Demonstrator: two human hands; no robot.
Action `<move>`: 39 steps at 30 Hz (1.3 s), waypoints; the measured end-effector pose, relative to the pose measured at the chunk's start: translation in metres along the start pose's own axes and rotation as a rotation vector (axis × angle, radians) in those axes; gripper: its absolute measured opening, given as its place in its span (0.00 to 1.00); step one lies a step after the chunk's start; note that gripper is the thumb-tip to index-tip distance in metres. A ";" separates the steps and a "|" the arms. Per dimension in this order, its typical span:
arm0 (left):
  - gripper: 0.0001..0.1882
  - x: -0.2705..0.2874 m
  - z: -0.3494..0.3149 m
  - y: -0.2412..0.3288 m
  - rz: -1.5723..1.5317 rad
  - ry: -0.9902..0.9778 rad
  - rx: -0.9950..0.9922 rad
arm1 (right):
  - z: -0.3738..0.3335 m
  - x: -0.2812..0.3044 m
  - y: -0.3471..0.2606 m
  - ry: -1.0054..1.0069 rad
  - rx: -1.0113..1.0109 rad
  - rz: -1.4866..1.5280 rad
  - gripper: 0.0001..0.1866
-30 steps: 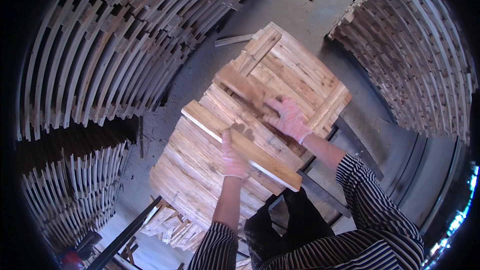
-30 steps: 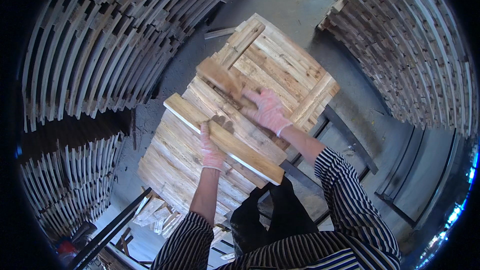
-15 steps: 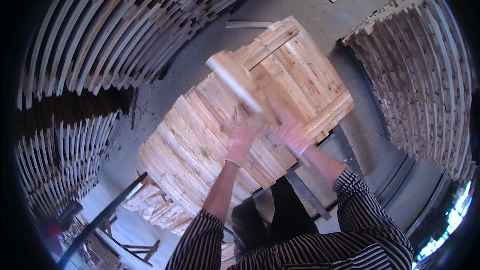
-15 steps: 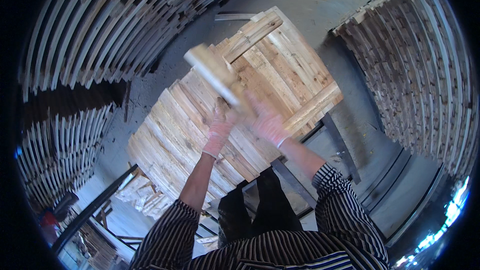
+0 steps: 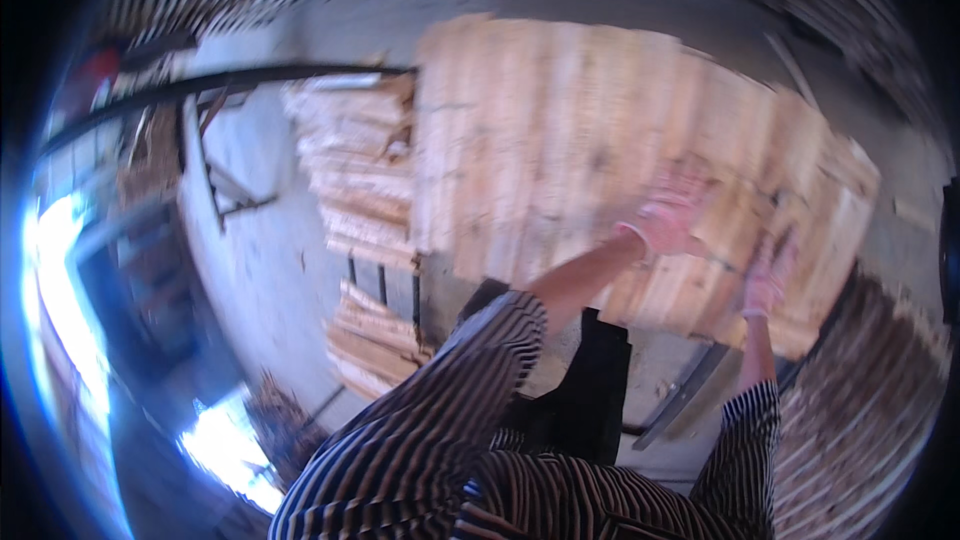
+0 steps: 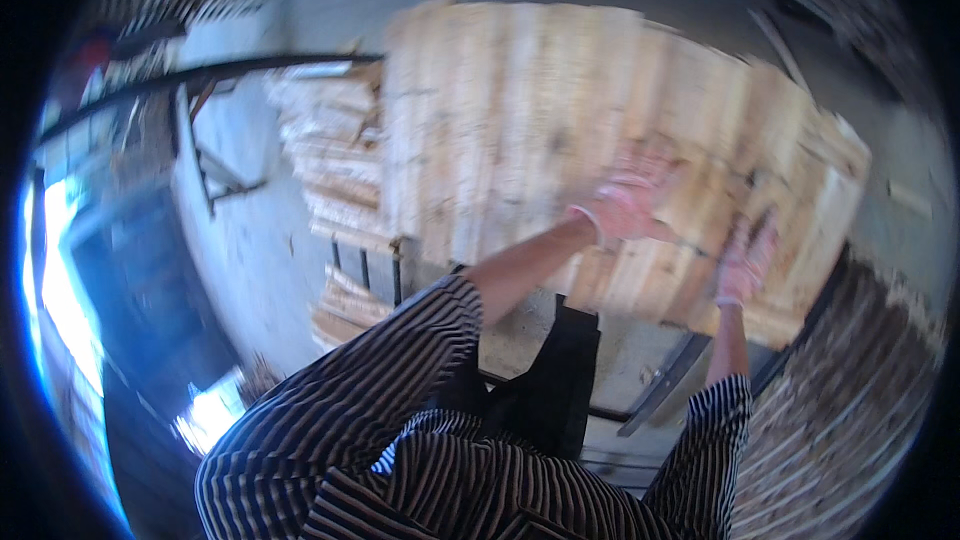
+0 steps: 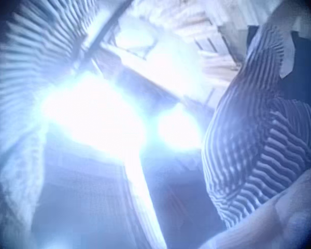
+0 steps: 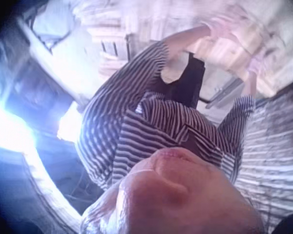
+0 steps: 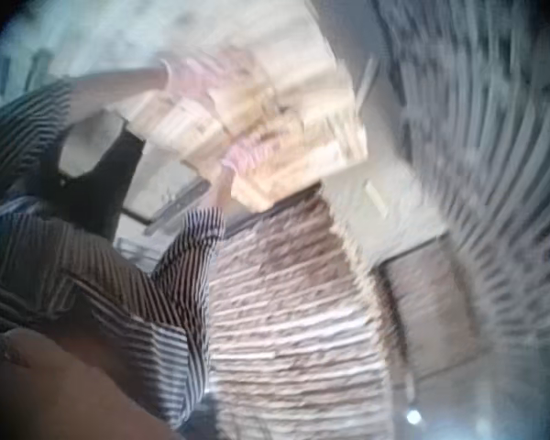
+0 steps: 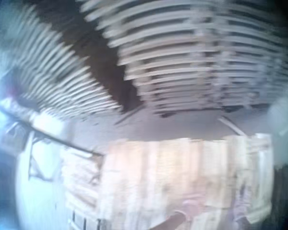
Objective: The person repeatedly picks up bundles of wooden planks from a metal rack and places them onto a growing stack on the floor. The worker wears pink gloves and handles the wood by hand, moving from the rack to the stack in a continuous loop.
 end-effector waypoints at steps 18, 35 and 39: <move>0.69 0.003 -0.520 -0.406 -0.830 1.429 1.905 | -0.236 -0.030 -0.276 -0.538 0.476 0.185 0.36; 0.20 -0.022 -0.673 -0.548 -1.357 1.588 1.593 | -0.471 -0.195 -0.474 -1.237 0.632 0.222 0.33; 0.23 0.034 -0.640 -0.455 -1.592 1.478 1.401 | -0.522 -0.277 -0.530 -1.297 0.670 0.164 0.44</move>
Point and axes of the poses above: each hand's wrist, its own z-axis towards the middle knuckle, its own x-axis out of the back of the hand, y = z × x, the point moved 1 cm from there along z, towards the middle knuckle, and after that the axes turned 12 degrees about y, right-handed, at the moved point
